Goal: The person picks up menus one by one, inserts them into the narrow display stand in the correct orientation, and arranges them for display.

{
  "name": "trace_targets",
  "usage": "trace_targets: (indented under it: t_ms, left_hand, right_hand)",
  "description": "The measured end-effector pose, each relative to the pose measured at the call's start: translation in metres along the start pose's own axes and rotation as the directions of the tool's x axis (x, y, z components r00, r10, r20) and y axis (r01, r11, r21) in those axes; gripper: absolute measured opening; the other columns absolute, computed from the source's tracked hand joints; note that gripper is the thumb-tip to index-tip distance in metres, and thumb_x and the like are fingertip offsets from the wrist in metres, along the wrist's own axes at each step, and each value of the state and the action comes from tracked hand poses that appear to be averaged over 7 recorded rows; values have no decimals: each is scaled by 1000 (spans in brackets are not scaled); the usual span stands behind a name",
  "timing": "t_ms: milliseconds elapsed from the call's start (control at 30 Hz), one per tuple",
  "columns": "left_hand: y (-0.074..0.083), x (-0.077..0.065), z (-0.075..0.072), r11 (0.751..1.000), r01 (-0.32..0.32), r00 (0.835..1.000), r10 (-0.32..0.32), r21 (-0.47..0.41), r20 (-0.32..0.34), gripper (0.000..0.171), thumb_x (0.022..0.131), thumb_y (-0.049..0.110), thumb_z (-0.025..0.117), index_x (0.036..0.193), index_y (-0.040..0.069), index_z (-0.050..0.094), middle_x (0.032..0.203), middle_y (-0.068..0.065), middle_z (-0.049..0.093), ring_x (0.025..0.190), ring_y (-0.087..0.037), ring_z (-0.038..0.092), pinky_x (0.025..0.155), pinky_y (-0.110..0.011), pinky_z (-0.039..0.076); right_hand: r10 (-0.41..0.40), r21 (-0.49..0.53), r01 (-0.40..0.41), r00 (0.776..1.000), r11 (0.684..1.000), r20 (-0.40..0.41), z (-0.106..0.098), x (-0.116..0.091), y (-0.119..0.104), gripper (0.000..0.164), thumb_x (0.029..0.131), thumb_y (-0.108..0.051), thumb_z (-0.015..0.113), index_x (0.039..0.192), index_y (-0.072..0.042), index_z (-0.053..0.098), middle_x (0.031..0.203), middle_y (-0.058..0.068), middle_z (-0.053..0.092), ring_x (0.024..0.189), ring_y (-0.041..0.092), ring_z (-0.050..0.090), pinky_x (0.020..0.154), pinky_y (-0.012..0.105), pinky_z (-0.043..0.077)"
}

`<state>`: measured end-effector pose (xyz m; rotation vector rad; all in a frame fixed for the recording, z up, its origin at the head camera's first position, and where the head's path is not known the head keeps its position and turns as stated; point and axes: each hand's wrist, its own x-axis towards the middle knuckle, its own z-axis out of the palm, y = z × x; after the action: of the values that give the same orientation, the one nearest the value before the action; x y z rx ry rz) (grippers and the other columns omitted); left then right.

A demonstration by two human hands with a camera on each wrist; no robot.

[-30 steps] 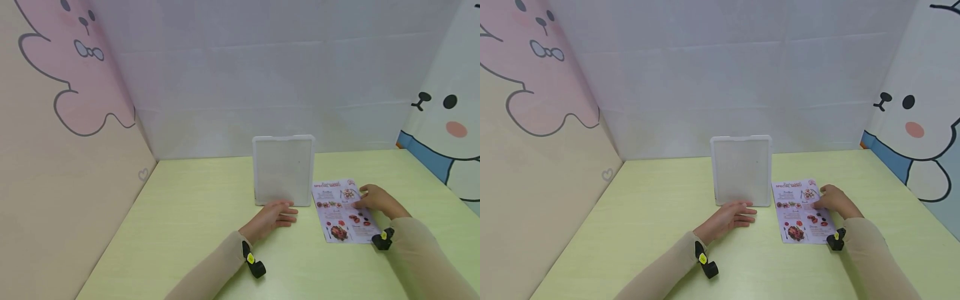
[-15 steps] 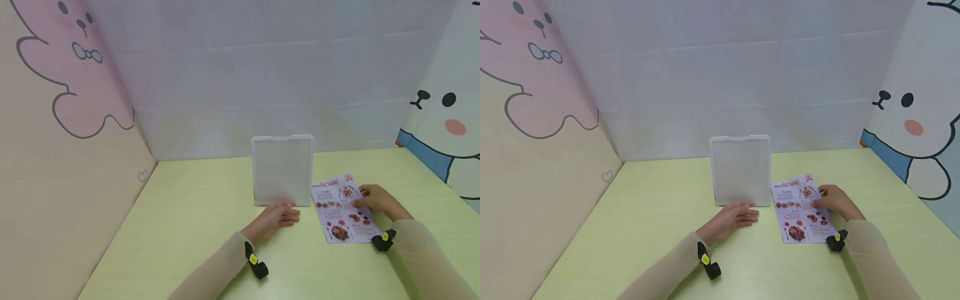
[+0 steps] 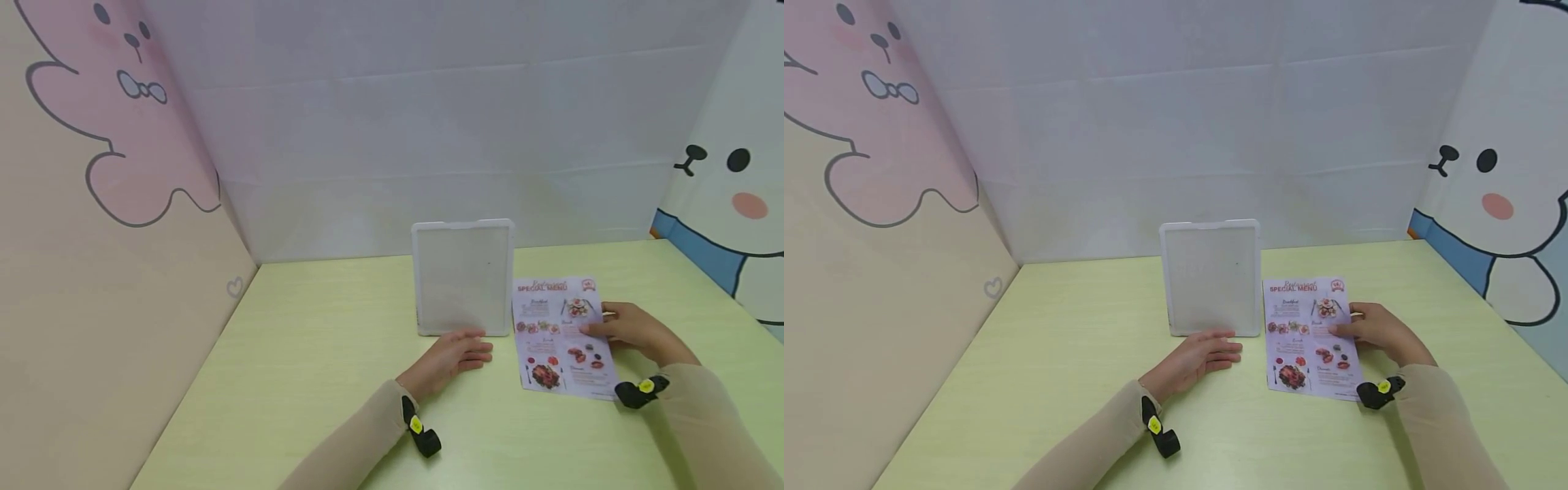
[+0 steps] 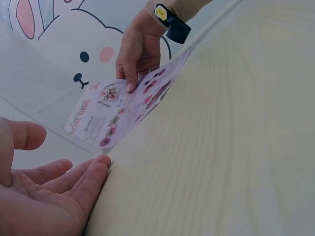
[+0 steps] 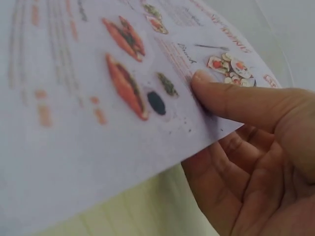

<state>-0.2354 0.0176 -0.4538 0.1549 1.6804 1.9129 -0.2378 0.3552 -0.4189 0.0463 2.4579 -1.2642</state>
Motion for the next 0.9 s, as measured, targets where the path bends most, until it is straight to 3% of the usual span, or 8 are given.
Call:
trace_targets:
  t_ms: [500,700,900]
  left_hand:
    - [1,-2,2,1000,-27,999,27,8,35,45,97,15,56,140,9,47,125,-11,64,96,-15,66,88,-30,53]
    - [3,-6,4,996,-72,993,67,52,94,47,97,18,55,141,6,44,129,-11,62,102,-16,66,90,-31,53]
    - [10,-9,10,993,-86,989,75,86,127,48,96,15,57,142,7,44,134,-14,58,113,-25,63,98,-36,49]
  right_hand:
    - [-34,79,33,999,996,6,-7,-12,-18,81,91,-33,66,144,11,23,118,14,64,95,19,67,85,41,55]
    - [-74,90,74,997,993,4,-7,-17,-25,78,92,-30,65,144,11,24,117,13,64,95,20,67,84,42,55]
    - [-96,85,96,995,992,-3,-9,-22,-33,75,92,-29,65,144,9,26,116,12,65,95,20,67,82,42,55]
